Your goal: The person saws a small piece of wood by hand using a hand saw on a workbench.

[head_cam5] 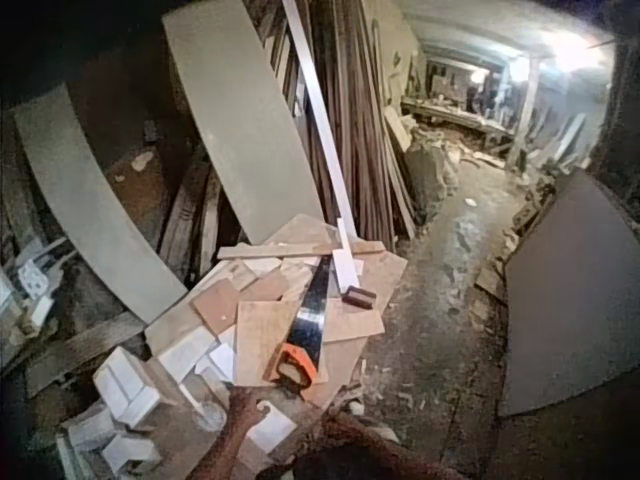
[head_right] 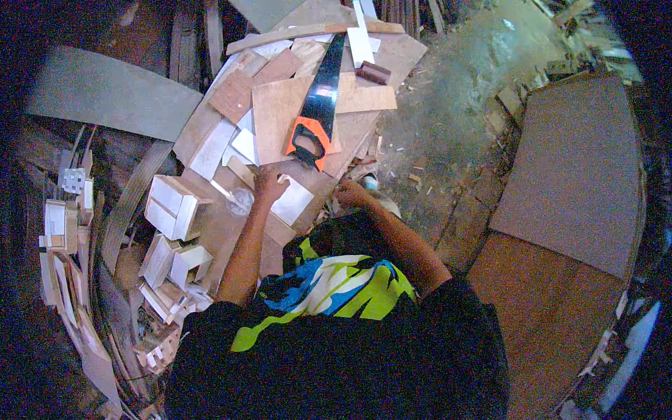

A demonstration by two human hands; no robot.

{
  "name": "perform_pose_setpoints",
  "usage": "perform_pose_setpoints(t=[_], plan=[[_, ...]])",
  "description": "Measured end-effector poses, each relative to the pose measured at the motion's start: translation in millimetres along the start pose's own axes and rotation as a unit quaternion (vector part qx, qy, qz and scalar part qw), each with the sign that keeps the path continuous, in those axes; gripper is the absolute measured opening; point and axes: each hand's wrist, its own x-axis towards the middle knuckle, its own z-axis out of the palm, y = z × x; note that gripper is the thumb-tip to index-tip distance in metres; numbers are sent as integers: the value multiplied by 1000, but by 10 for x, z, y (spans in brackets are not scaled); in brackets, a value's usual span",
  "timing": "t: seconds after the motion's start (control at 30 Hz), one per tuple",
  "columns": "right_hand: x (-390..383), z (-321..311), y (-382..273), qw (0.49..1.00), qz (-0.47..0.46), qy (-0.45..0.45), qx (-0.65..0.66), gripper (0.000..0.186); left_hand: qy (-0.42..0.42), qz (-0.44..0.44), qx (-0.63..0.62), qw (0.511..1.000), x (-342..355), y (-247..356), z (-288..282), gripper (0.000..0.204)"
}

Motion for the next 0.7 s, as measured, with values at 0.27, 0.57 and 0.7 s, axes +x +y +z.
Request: perform_pose_setpoints(t=[0.27, 0.57, 0.7], plan=[[55, -28, 90, 990, 34, -16, -136, 20, 74, -27, 62, 995, 1, -5, 179, 24], [23, -37, 155, 997, 75, -17, -7, 23, 128, 9, 82, 988, -11, 32, 222, 24], [50, -40, 216, 997, 44, -33, -55, 27, 126, 21, 74, 989, -13, 49, 224, 23]])
